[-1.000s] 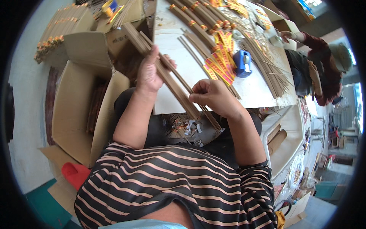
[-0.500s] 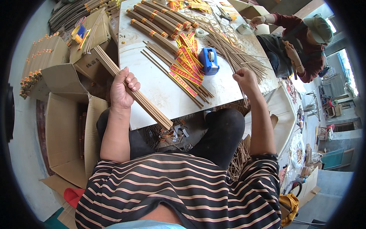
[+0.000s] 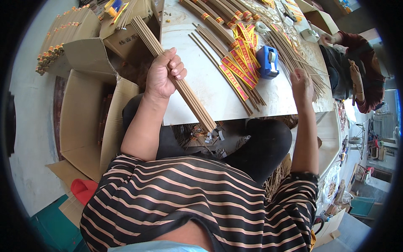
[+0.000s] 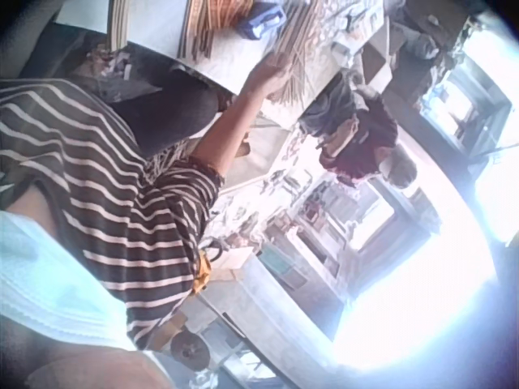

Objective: The person gathers loose incense sticks, aligns them into bundles, and wraps each bundle with a small paper label. The person places finished bundles into a cardboard box and repeats the process.

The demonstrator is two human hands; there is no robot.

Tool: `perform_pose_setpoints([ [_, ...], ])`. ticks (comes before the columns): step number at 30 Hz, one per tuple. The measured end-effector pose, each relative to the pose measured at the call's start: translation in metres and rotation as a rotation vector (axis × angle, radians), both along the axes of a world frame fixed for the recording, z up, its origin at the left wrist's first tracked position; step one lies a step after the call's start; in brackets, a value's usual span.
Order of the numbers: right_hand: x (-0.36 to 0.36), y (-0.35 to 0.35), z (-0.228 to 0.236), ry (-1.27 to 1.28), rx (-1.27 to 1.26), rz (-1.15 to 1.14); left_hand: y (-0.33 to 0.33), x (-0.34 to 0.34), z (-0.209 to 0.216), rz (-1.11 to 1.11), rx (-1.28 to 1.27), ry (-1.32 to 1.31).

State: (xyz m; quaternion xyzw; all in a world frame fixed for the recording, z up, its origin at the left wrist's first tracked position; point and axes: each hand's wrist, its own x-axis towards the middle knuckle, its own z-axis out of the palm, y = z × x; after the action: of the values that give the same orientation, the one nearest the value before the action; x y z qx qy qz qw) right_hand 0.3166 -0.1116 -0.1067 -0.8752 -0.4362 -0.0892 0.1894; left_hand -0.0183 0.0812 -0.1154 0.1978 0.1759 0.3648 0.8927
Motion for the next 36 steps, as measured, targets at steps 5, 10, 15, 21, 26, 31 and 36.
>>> perform_pose_setpoints([
  [5, -0.160, 0.032, 0.029, 1.120, 0.022, 0.455, -0.008, -0.002, 0.004, -0.081, 0.090, -0.099],
  [10, -0.237, 0.048, 0.016, 1.975, -0.256, 0.523, -0.029, 0.002, 0.009, -0.191, 0.089, -0.269],
  [15, -0.250, 0.043, 0.015, 1.448, -0.270, 0.461, -0.015, -0.010, 0.006, 0.003, 0.039, -0.086],
  [21, -0.259, 0.030, 0.010, 1.100, -0.234, 0.484, -0.013, -0.019, 0.032, 0.072, 0.126, -0.084],
  [26, -0.250, 0.046, 0.023, 1.074, 0.105, 0.672, -0.041, -0.015, 0.117, 0.141, 0.665, -0.040],
  [31, -0.238, 0.071, 0.032, 1.206, 0.250, 0.724, -0.052, 0.000, 0.126, 0.136, 1.069, 0.129],
  [36, -0.230, 0.078, 0.013, 1.297, 0.254, 0.640, -0.049, 0.018, 0.090, 0.104, 0.936, 0.334],
])
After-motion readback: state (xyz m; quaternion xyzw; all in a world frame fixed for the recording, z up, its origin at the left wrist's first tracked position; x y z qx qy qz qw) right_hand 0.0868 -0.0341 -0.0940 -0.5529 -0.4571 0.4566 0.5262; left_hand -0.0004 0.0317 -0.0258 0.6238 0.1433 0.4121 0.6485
